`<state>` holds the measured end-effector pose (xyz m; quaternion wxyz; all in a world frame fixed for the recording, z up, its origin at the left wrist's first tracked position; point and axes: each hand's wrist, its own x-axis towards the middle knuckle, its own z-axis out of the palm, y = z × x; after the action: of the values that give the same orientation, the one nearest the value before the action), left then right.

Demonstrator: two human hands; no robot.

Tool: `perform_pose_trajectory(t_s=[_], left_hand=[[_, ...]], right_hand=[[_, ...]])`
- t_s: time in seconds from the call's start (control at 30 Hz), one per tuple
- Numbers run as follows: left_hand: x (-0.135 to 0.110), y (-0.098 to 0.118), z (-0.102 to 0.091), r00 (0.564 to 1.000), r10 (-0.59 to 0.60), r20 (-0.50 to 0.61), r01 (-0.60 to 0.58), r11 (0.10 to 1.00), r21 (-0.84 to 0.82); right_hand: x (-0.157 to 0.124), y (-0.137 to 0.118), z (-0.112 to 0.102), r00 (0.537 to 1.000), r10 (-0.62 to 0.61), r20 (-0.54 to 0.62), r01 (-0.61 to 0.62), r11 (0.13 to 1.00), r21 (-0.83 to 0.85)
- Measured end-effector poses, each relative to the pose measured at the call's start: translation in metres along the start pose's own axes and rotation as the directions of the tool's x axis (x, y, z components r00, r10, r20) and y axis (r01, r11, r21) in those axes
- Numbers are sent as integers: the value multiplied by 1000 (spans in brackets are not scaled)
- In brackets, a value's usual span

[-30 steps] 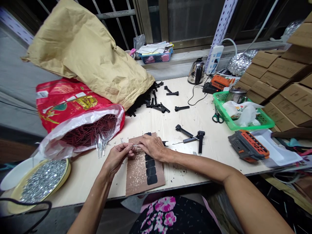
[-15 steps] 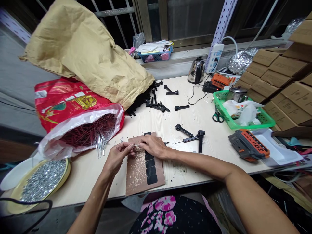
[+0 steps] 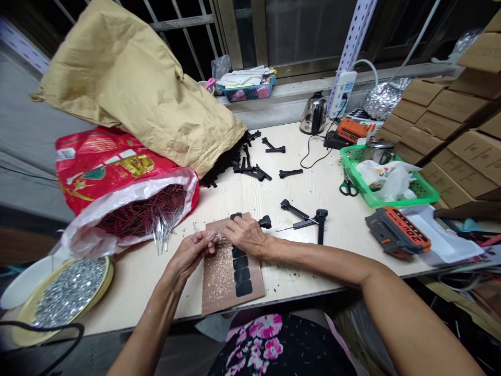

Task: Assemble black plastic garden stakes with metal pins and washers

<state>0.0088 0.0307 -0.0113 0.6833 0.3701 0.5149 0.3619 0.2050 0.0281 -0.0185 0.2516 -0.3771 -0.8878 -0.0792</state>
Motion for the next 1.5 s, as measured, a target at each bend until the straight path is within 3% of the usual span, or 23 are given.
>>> perform_pose_trajectory(t_s=[0.17,0.37,0.57,0.67,0.83,0.93,1.0,1.07,1.17,1.23,1.3,1.4,1.5], left_hand=[[-1,-1,3,999,30,-16,-30,999,18],[-3,1,5,996,90,-22,-88,994,69],[-3,-2,5,997,64,-43,-65,998,-24],[-3,-3,7,996,67,-55,-69,997,-42],[-2,-7,12,998,23,-56,-24,999,-22],[-3,-8,15,989,102,-104,-93,992,85],[-5,-8,17,970,198,-141,-171,968,184],[-7,-5,20,956,249,-152,-212,951,227],[-8,-1,22,972,199,-128,-180,973,147],[-7,-1,22,984,137,-113,-130,989,66],[-5,-2,20,991,78,-104,-79,997,4],[-1,-5,17,997,0,-77,-6,997,-74],[1,-7,15,996,-40,-77,31,993,-115]], right_hand=[[-1,-1,4,997,79,-9,-79,995,55],[-1,-3,0,985,139,98,-151,980,132],[1,-3,-4,973,201,111,-220,953,209],[-1,-2,-5,983,161,85,-174,970,169],[-5,-4,-6,998,-25,64,23,999,42],[-5,-5,-7,990,53,129,-71,988,139],[-3,-3,-5,960,191,206,-246,927,283],[0,2,-3,912,292,287,-398,800,450],[3,10,3,879,302,368,-476,594,649],[3,12,4,880,290,376,-475,538,697],[1,10,2,903,300,307,-429,639,638],[-1,4,-2,976,188,108,-214,914,345],[-2,2,-4,1000,-5,23,2,995,99]])
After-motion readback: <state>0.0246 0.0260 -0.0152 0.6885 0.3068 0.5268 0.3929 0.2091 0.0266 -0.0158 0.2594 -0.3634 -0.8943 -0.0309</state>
